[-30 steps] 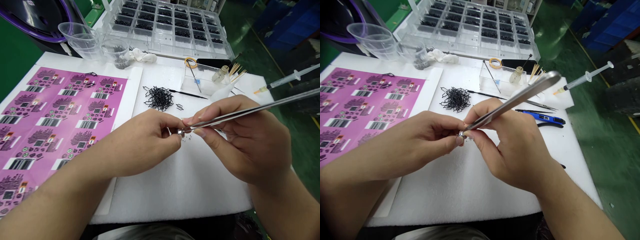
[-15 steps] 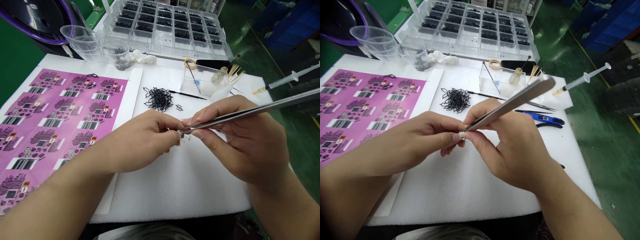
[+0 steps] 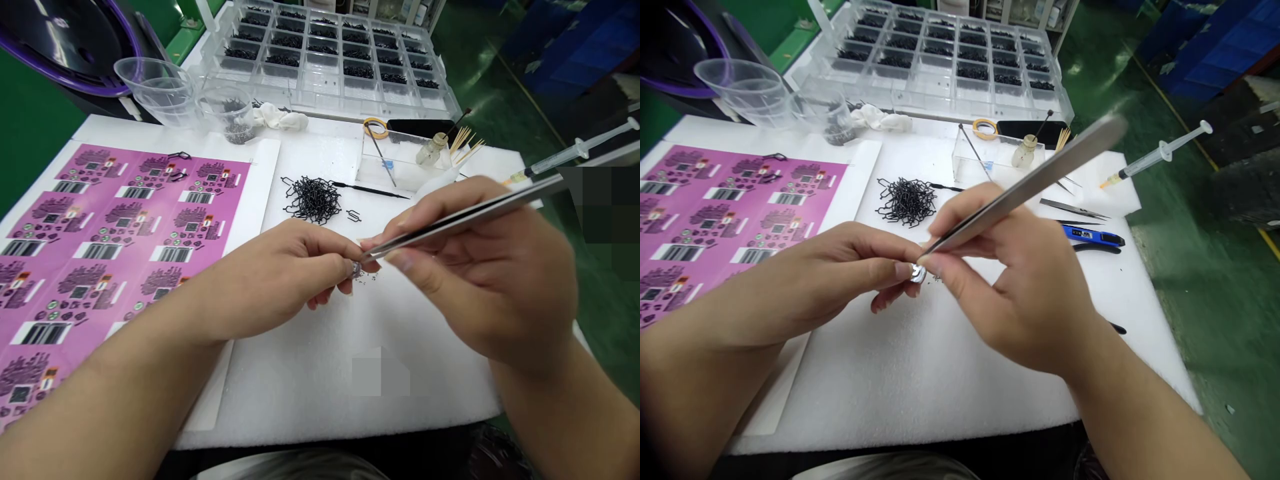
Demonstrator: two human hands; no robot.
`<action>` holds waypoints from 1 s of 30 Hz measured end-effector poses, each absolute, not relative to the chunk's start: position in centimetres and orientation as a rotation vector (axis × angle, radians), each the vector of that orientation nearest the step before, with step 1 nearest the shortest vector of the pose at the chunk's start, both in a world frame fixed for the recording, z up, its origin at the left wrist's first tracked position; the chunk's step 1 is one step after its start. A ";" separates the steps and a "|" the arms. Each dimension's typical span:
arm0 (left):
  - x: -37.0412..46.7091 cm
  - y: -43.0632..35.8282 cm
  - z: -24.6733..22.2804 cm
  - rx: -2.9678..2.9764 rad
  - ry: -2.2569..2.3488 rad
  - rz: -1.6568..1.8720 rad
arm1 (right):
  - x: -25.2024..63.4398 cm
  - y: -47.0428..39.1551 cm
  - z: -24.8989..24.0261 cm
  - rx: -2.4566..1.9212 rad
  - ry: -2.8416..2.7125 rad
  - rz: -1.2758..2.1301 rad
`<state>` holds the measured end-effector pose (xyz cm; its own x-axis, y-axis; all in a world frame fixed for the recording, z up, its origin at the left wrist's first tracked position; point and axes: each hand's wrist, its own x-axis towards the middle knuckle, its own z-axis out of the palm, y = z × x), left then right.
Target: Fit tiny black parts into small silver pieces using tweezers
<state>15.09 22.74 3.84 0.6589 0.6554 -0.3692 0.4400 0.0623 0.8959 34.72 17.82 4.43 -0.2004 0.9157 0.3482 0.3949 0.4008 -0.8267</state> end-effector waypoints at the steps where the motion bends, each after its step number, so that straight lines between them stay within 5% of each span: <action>1: 15.0 22.7 3.9 1.567 0.947 0.217 | 34.8 18.0 4.3 -1.165 -1.701 0.729; 30: 13.6 22.7 4.3 1.662 1.007 0.387 | 34.9 19.5 2.1 -1.417 -2.123 0.852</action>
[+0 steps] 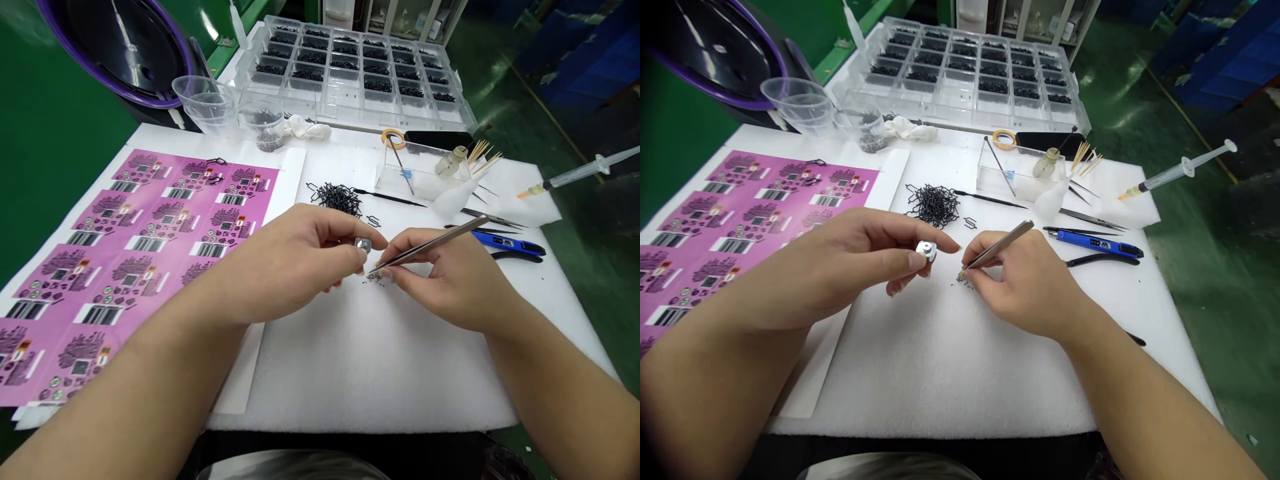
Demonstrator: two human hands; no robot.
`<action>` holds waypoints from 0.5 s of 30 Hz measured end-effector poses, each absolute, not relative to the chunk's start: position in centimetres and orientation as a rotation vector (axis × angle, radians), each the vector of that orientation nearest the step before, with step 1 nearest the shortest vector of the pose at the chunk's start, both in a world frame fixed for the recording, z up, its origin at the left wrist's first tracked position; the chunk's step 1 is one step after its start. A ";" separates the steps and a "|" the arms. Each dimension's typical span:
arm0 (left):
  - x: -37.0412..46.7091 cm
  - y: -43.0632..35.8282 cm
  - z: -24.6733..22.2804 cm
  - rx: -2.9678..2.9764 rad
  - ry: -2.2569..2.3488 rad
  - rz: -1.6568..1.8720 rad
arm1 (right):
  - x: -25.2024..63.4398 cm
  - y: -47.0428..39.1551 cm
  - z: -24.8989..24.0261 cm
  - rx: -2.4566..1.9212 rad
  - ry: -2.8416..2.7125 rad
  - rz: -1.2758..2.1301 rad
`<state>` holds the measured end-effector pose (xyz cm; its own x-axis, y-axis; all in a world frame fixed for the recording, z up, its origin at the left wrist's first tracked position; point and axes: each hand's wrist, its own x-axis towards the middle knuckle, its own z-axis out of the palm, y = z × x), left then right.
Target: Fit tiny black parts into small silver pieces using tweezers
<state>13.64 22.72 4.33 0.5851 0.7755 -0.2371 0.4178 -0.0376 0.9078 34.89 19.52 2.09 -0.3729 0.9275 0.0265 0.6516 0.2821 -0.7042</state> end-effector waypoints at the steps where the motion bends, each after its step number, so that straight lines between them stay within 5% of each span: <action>1: 13.6 22.7 4.3 1.664 1.007 0.385 | 34.9 19.5 2.1 -1.423 -2.127 0.843; 15: 13.7 22.6 4.6 1.661 1.028 0.386 | 34.8 19.5 1.8 -1.442 -2.087 0.875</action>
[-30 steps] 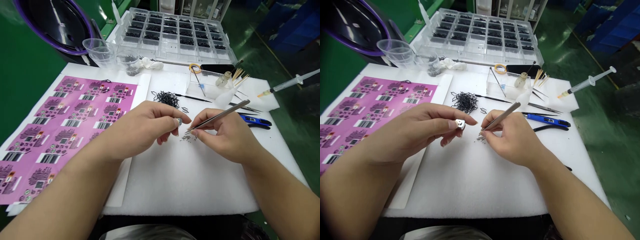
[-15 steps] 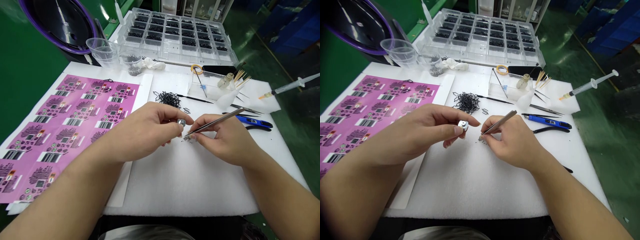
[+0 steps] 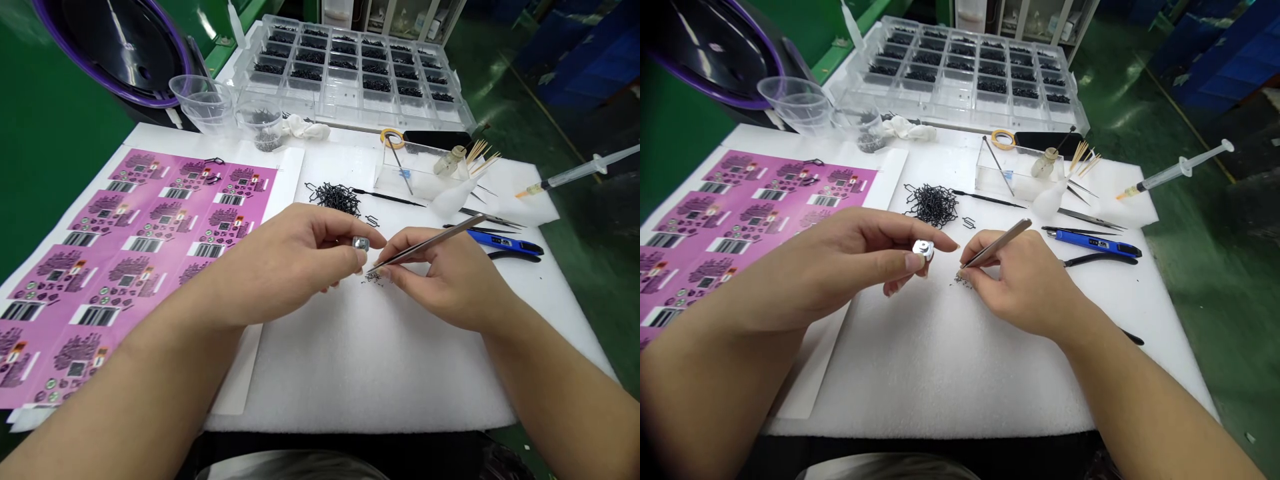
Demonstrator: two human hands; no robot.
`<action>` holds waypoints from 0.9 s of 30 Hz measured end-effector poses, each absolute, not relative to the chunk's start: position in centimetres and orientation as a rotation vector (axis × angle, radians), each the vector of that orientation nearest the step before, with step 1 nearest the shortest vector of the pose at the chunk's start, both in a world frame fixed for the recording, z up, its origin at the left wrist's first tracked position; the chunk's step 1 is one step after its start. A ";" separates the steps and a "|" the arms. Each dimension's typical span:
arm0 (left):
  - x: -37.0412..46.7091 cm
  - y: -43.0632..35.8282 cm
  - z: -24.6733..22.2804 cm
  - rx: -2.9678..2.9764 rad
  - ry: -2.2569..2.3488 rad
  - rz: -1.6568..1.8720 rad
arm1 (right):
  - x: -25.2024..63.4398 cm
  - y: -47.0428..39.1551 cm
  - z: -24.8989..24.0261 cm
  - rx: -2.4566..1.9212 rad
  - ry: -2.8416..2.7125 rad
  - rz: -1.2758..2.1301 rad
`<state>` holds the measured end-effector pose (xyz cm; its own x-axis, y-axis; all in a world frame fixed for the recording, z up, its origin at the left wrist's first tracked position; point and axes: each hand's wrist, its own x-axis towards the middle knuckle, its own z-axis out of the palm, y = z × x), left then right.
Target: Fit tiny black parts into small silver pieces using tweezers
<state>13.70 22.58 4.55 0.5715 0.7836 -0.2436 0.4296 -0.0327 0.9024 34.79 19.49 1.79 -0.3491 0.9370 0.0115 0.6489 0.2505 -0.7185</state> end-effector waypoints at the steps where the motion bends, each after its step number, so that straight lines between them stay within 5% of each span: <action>1: 13.7 22.6 4.6 1.662 1.033 0.385 | 34.8 19.5 1.8 -1.441 -2.085 0.880; 19: 13.8 22.7 4.6 1.725 1.064 0.347 | 35.0 19.5 2.0 -1.429 -2.096 0.897; 27: 14.2 22.4 4.3 1.713 1.061 0.327 | 36.0 18.4 4.3 -1.449 -1.877 0.592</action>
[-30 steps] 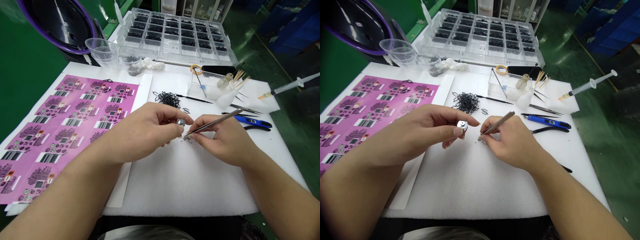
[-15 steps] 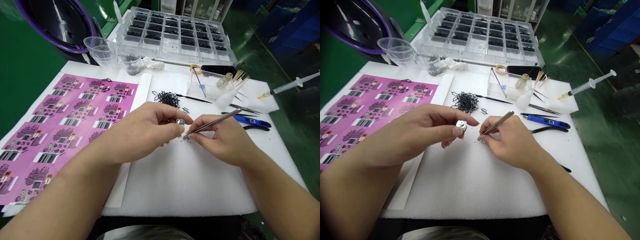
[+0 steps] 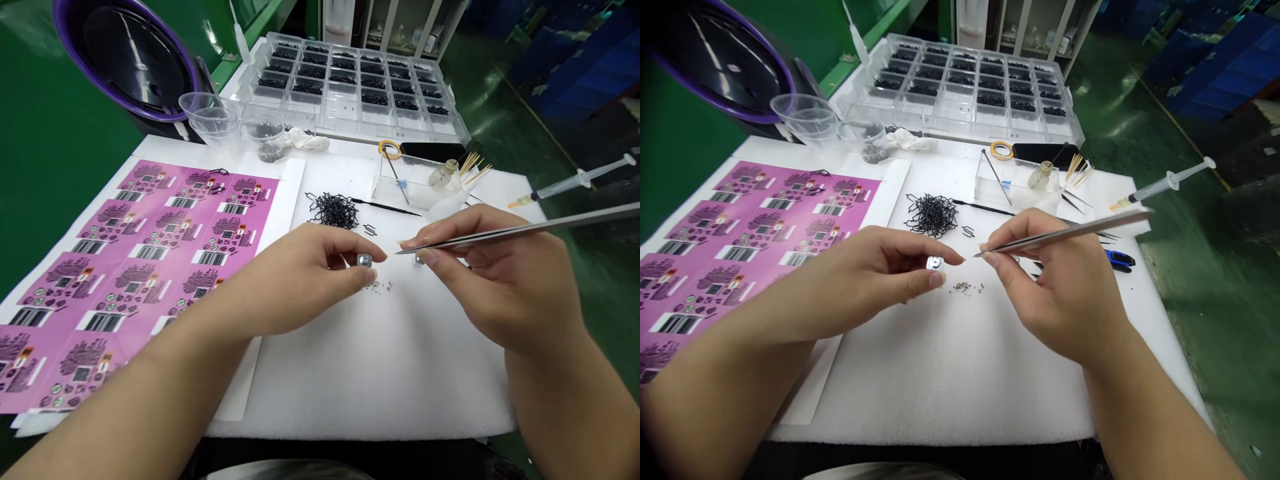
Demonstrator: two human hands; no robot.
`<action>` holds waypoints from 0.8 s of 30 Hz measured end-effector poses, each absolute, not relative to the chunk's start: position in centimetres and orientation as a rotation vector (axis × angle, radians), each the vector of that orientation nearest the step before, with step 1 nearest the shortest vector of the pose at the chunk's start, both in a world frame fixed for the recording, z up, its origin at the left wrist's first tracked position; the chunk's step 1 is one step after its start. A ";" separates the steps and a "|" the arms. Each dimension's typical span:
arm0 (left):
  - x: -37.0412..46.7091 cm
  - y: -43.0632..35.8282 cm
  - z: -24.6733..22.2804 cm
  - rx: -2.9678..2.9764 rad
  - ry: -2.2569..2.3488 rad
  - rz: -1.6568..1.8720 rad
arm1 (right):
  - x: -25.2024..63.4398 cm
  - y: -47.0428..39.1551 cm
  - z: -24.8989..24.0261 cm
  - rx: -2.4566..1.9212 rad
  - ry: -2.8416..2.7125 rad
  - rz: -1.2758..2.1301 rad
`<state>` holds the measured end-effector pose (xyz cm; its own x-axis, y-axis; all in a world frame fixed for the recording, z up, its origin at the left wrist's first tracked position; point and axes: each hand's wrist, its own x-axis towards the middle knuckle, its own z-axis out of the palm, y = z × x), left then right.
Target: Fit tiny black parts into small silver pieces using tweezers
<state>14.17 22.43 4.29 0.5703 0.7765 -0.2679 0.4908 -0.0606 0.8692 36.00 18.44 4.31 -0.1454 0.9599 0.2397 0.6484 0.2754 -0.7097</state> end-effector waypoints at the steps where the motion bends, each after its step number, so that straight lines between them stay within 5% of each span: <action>1: 14.2 22.4 4.2 1.713 1.053 0.318 | 35.9 18.1 4.6 -1.433 -1.846 0.607; 24: 15.3 21.7 4.0 1.768 0.910 0.181 | 34.8 16.5 3.8 -1.195 -1.907 0.661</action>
<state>15.27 21.69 4.02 0.6946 0.6529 -0.3019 0.4880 -0.1193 0.8647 34.77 16.53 3.76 -0.2585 0.9054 0.3369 0.5025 0.4239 -0.7535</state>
